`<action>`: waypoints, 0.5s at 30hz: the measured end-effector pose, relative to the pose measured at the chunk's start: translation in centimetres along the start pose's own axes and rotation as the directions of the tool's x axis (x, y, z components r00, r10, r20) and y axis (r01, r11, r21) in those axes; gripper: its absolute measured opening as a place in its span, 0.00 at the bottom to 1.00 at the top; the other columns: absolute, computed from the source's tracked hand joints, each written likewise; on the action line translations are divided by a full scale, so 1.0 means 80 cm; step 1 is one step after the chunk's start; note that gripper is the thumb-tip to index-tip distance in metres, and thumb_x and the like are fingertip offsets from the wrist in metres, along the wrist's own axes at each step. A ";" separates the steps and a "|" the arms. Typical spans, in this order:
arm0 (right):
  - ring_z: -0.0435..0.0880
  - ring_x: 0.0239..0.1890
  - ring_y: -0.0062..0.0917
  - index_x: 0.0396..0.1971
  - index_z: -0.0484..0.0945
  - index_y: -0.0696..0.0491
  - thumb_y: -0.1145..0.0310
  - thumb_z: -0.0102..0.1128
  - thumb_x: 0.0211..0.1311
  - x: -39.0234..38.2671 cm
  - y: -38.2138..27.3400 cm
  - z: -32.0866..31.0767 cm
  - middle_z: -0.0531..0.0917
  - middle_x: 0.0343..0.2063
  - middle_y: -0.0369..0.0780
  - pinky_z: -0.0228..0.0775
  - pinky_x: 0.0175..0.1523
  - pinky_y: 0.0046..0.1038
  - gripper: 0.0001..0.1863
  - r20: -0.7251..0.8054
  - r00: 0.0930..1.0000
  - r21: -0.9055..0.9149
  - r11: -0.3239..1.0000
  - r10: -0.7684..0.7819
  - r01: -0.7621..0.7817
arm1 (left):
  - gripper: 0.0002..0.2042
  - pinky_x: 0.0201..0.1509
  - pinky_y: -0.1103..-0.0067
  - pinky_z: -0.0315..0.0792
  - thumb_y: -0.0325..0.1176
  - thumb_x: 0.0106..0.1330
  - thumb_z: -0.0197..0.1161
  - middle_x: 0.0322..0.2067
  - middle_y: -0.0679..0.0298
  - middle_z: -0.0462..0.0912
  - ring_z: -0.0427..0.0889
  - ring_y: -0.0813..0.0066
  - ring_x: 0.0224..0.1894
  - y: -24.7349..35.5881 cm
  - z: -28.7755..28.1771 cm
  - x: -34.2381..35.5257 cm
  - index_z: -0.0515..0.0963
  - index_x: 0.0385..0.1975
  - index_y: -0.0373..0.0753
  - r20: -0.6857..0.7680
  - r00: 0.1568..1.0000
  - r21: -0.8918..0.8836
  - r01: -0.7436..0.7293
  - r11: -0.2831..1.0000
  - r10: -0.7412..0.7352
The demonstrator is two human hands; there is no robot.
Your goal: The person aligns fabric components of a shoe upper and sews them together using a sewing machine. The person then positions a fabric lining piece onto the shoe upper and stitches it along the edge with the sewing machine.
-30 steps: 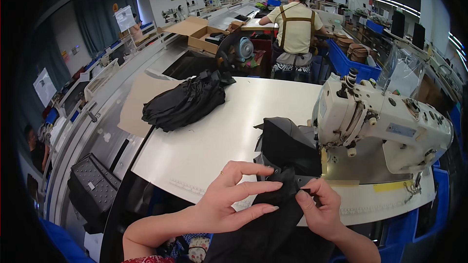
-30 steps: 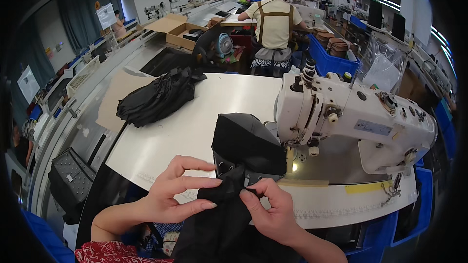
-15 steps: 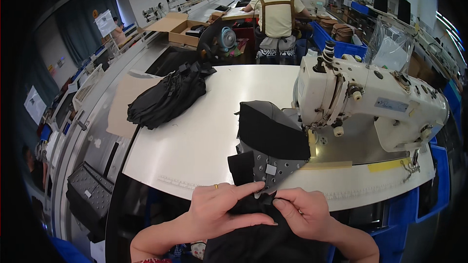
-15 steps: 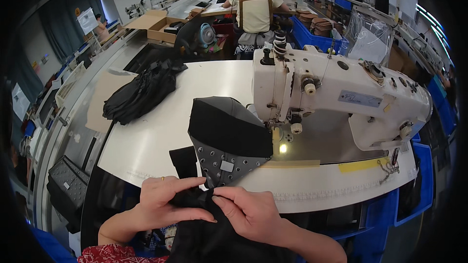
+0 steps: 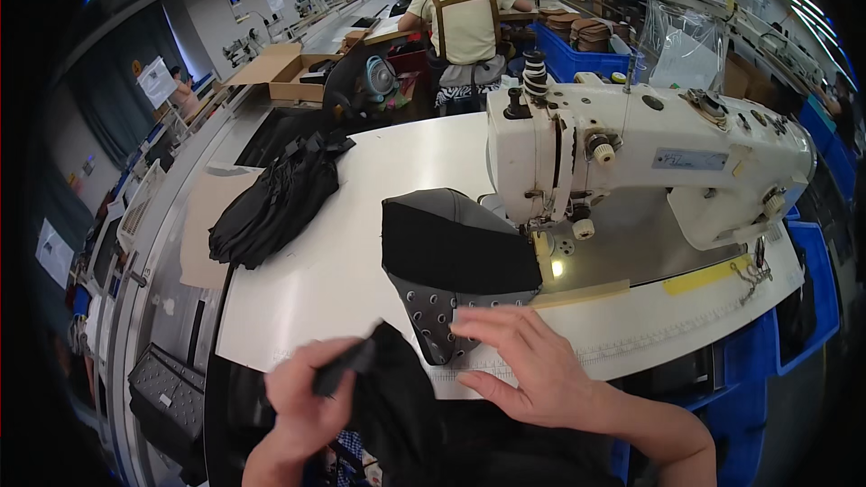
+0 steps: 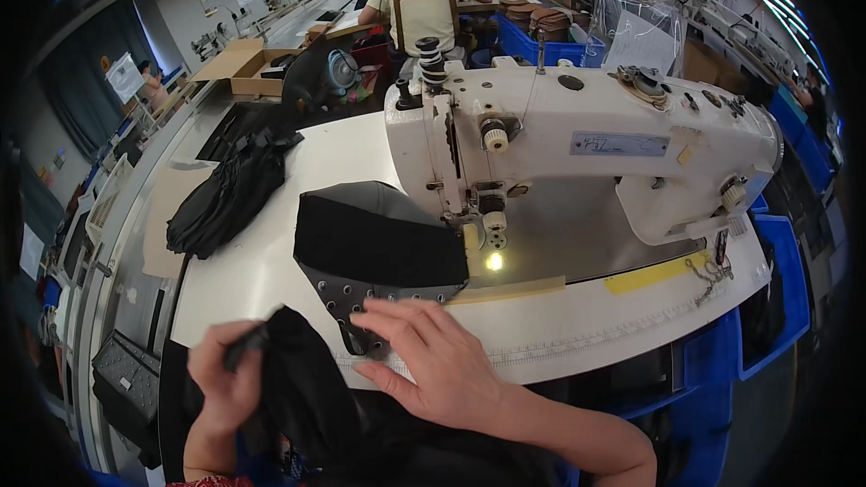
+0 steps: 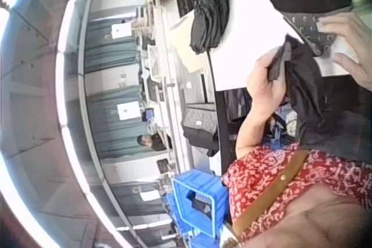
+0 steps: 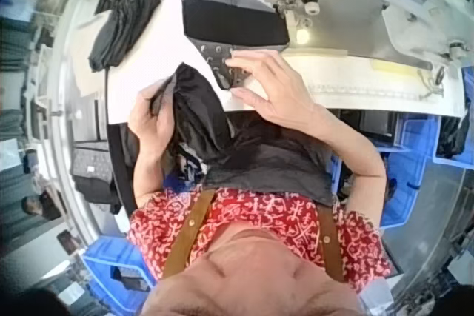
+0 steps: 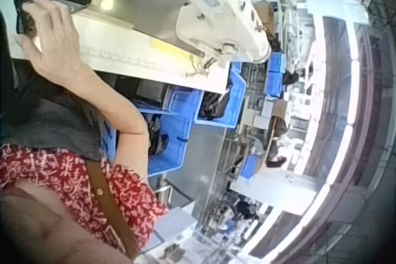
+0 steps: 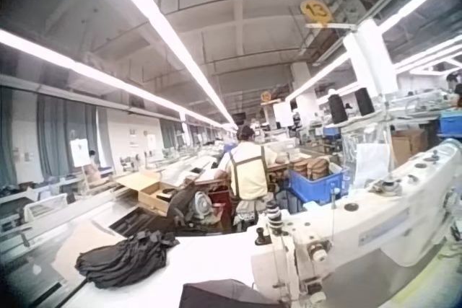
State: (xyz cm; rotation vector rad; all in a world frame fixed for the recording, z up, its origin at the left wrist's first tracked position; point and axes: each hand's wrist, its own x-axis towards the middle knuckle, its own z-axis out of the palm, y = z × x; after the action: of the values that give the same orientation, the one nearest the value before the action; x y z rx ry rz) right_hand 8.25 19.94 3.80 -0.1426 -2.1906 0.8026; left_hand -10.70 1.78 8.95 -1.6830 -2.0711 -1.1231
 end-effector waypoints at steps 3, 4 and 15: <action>0.62 0.69 0.54 0.68 0.68 0.47 0.43 0.57 0.68 0.002 0.036 0.005 0.68 0.67 0.50 0.57 0.70 0.50 0.34 0.214 0.977 -0.328 0.943 0.016 0.057 | 0.15 0.43 0.78 0.76 0.13 0.56 0.65 0.34 0.57 0.84 0.85 0.66 0.37 -0.035 -0.050 0.081 0.83 0.43 0.34 -0.323 0.926 0.471 -0.024 0.882 0.198; 0.55 0.72 0.59 0.72 0.61 0.43 0.38 0.50 0.68 -0.011 0.060 0.017 0.64 0.70 0.51 0.49 0.72 0.56 0.38 0.323 0.945 -0.337 0.939 0.046 0.070 | 0.16 0.44 0.78 0.76 0.13 0.55 0.65 0.37 0.57 0.84 0.84 0.66 0.37 -0.045 -0.043 0.118 0.84 0.43 0.34 -0.372 0.855 0.526 -0.127 0.841 0.362; 0.65 0.68 0.47 0.64 0.70 0.52 0.43 0.50 0.70 -0.017 0.075 0.023 0.73 0.62 0.47 0.46 0.75 0.49 0.33 0.422 0.906 -0.303 0.948 0.044 0.096 | 0.21 0.36 0.75 0.80 0.25 0.43 0.65 0.40 0.65 0.82 0.83 0.67 0.38 -0.026 0.233 0.120 0.83 0.42 0.38 0.386 0.803 0.001 -0.493 0.870 0.454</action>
State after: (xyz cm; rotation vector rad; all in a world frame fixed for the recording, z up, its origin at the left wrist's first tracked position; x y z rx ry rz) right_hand 6.99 23.30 -1.53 -0.1035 -2.7239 0.4868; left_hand -10.53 21.51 1.51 -2.3300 -1.6840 -0.5557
